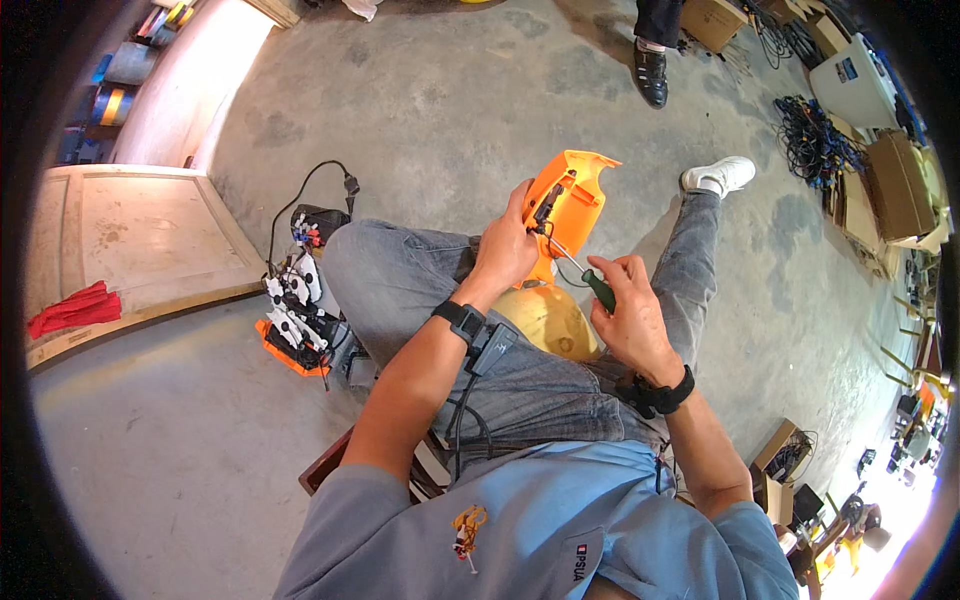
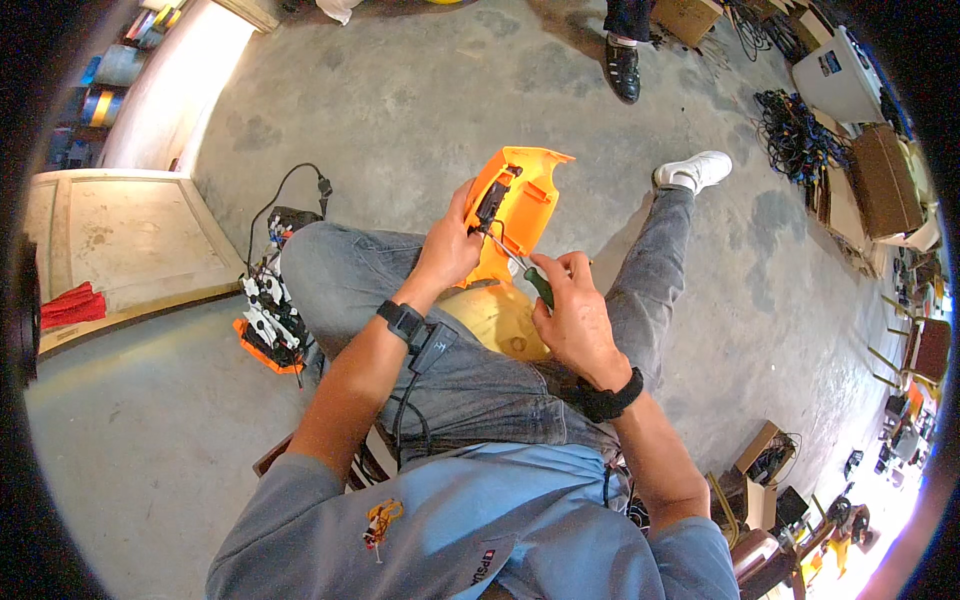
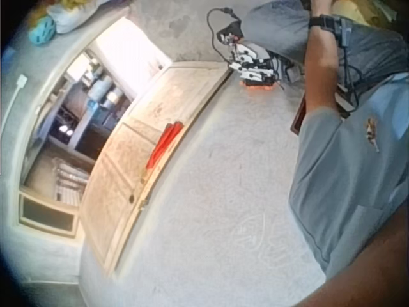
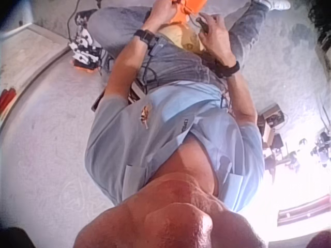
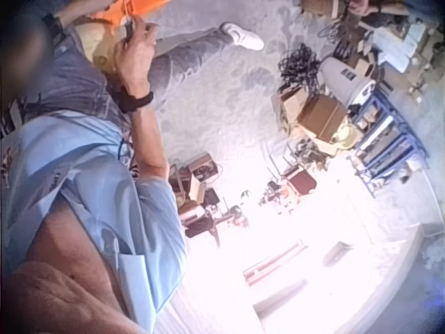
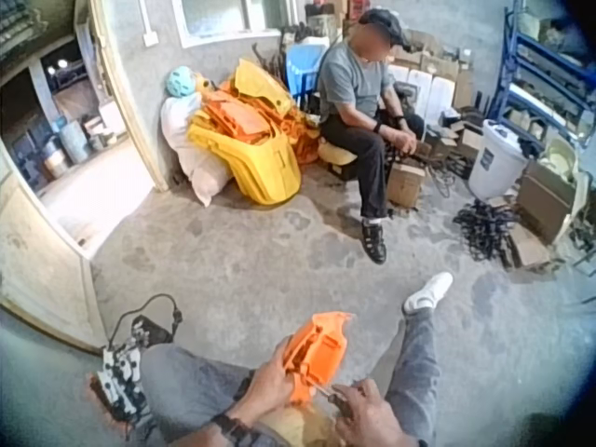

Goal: Using a screwdriver to repair or assemble a small orange plastic component, possibly from a motorcycle.

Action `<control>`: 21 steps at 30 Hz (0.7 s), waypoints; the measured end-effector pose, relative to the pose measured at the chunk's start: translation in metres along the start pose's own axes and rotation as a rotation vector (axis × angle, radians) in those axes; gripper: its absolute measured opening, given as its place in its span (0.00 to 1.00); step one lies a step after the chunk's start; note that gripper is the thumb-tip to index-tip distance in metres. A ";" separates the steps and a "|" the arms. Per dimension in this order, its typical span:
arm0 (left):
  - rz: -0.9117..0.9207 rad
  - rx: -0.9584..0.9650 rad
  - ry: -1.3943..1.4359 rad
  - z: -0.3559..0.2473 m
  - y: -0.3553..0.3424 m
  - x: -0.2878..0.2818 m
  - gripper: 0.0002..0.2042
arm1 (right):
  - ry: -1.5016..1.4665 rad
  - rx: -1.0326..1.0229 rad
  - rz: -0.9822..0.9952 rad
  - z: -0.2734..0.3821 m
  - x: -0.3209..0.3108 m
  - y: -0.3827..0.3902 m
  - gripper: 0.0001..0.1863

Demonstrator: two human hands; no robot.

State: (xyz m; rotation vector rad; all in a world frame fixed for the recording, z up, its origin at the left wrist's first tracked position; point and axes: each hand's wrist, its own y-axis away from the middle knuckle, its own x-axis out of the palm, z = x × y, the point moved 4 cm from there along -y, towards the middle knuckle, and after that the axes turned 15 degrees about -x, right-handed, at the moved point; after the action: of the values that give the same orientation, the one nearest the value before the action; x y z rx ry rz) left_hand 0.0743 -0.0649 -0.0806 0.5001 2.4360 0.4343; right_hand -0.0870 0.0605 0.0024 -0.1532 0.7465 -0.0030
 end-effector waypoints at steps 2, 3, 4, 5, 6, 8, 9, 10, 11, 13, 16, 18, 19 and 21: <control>0.032 -0.057 -0.032 -0.002 0.000 0.000 0.36 | -0.028 0.035 0.000 -0.001 -0.003 0.001 0.19; 0.030 -0.059 -0.031 -0.002 0.000 -0.001 0.36 | -0.028 0.014 -0.027 0.001 -0.006 0.001 0.18; 0.057 -0.090 -0.028 -0.001 0.000 -0.001 0.37 | -0.027 -0.006 -0.054 0.002 -0.008 0.002 0.17; 0.083 -0.122 -0.024 0.001 -0.001 0.000 0.37 | -0.027 -0.009 -0.053 0.002 -0.008 0.003 0.17; 0.082 -0.120 -0.022 0.002 -0.001 0.000 0.37 | 0.046 -0.064 -0.079 0.003 -0.009 0.003 0.16; 0.068 -0.083 -0.011 0.002 -0.001 0.002 0.38 | 0.123 -0.122 -0.105 0.005 -0.011 0.002 0.15; 0.066 -0.083 -0.010 0.003 0.000 0.002 0.38 | 0.176 -0.172 -0.115 0.009 -0.012 0.001 0.14; 0.065 -0.065 -0.027 0.003 0.001 0.001 0.38 | 0.230 -0.222 -0.124 0.013 -0.012 0.000 0.13; 0.063 -0.047 -0.045 0.003 0.002 0.001 0.37 | 0.231 -0.224 -0.123 0.013 -0.011 -0.001 0.13; 0.077 -0.051 -0.045 0.001 0.004 0.000 0.37 | 0.146 -0.130 -0.071 0.010 -0.007 0.002 0.11; 0.090 -0.015 -0.050 0.003 0.003 -0.001 0.37 | -0.255 0.222 -0.077 -0.018 0.004 0.009 0.10; 0.088 0.023 -0.053 0.005 0.003 0.000 0.37 | -0.379 0.361 -0.051 -0.028 0.004 0.009 0.10; 0.088 0.017 -0.017 0.006 0.002 0.001 0.37 | -0.502 0.502 -0.029 -0.031 0.007 0.011 0.11; 0.088 0.008 0.018 0.007 0.001 0.002 0.37 | -0.412 0.394 -0.017 -0.019 -0.002 0.007 0.12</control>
State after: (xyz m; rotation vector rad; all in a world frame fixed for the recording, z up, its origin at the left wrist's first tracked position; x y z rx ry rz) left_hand 0.0775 -0.0623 -0.0863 0.6112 2.4407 0.4679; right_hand -0.1016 0.0646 -0.0110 0.2123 0.3226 -0.1306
